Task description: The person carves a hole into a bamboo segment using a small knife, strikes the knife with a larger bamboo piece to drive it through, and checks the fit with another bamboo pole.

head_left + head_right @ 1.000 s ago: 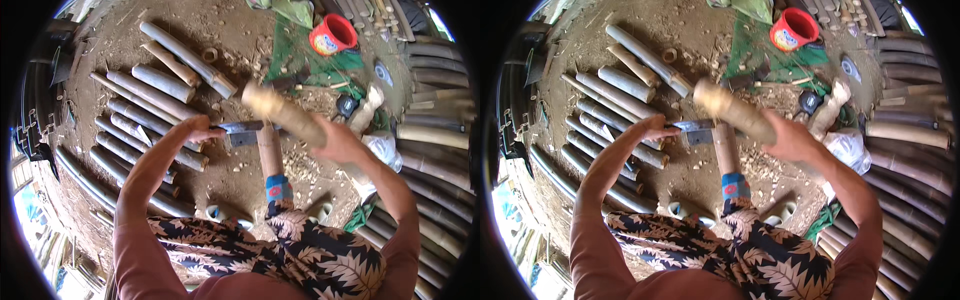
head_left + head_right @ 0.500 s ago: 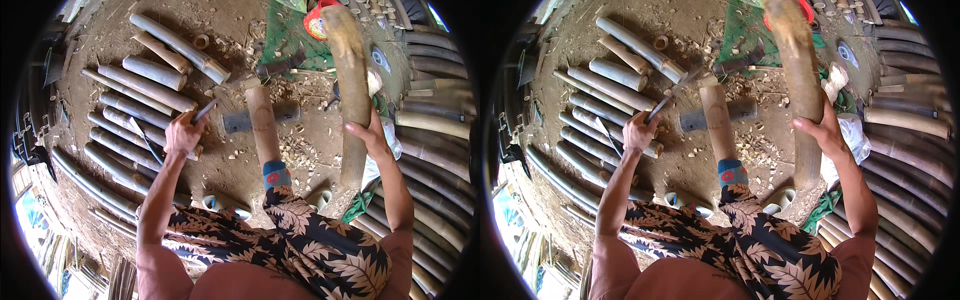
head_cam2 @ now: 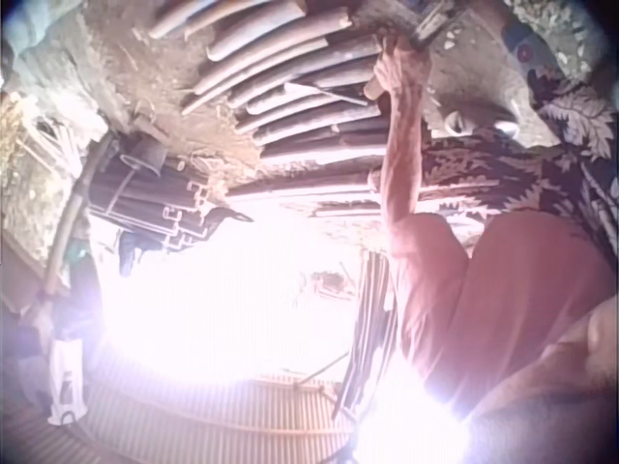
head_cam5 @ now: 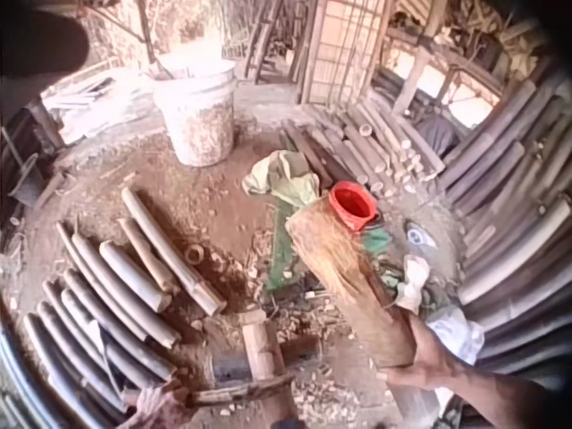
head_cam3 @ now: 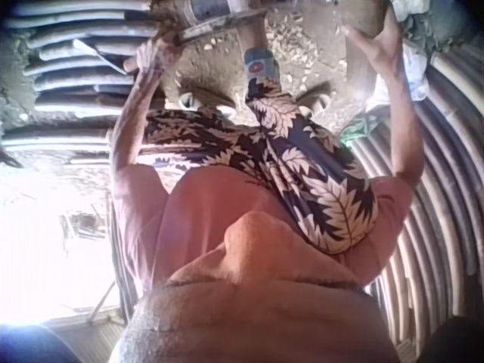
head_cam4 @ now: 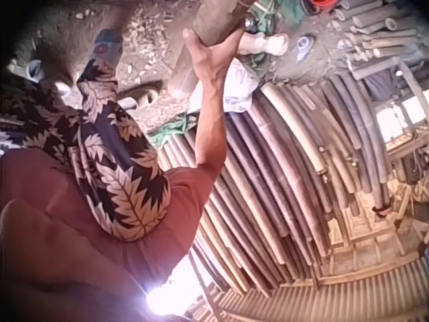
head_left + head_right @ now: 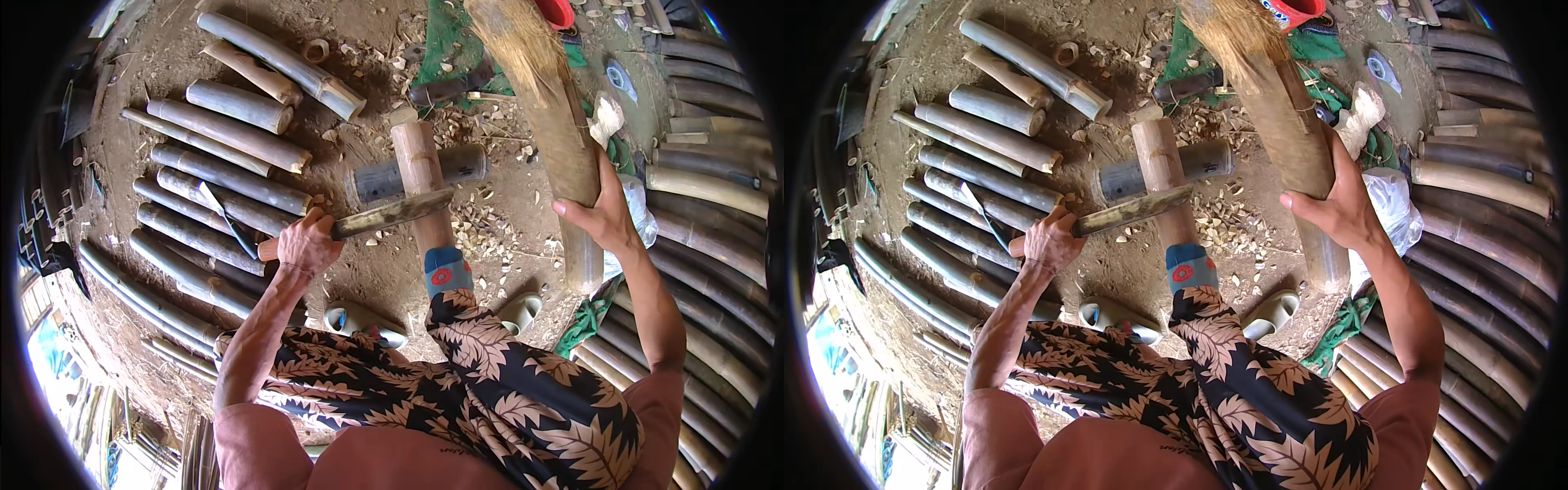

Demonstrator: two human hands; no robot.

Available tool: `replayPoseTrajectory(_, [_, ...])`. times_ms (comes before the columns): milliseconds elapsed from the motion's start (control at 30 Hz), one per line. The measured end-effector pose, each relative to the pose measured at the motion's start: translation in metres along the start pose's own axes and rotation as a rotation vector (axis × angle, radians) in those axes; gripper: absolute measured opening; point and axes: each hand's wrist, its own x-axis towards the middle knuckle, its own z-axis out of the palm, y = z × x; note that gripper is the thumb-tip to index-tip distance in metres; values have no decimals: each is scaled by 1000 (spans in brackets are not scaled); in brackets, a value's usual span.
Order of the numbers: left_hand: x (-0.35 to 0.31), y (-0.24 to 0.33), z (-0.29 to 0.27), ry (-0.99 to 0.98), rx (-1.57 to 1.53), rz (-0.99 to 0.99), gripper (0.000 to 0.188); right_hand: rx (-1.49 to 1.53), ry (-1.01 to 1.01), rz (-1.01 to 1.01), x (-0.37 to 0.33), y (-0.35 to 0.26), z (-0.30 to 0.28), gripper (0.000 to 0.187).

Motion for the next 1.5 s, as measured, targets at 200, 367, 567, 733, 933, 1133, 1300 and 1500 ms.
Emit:
replayPoseTrajectory(200, [3, 0, -3, -81, 5, -25, 24, -3, -10, 6, 1, 0, 0, 92])
replayPoseTrajectory(367, [4, 0, -3, -79, 13, -18, 22, -6, -27, 12, 2, 1, -2, 92])
replayPoseTrajectory(567, [4, 0, -3, -99, 17, -33, 21, -28, -37, -20, 1, 4, -2, 91])
replayPoseTrajectory(733, [5, 3, -12, -169, 34, -52, 23, -13, -41, -14, 3, 3, -1, 89])
replayPoseTrajectory(933, [19, 4, -8, -353, 60, -136, 33, -400, -173, -139, -13, 6, 17, 82])
replayPoseTrajectory(1133, [39, 6, -21, -473, 107, -173, 33, -1071, -475, -1056, 50, 47, 37, 62])
replayPoseTrajectory(1300, [42, 13, -18, -397, 133, -160, 29, -971, -445, -959, 26, 12, 35, 42])
replayPoseTrajectory(1500, [33, -4, -8, -401, 161, -158, 32, -771, -399, -1110, 37, 37, 51, 26])
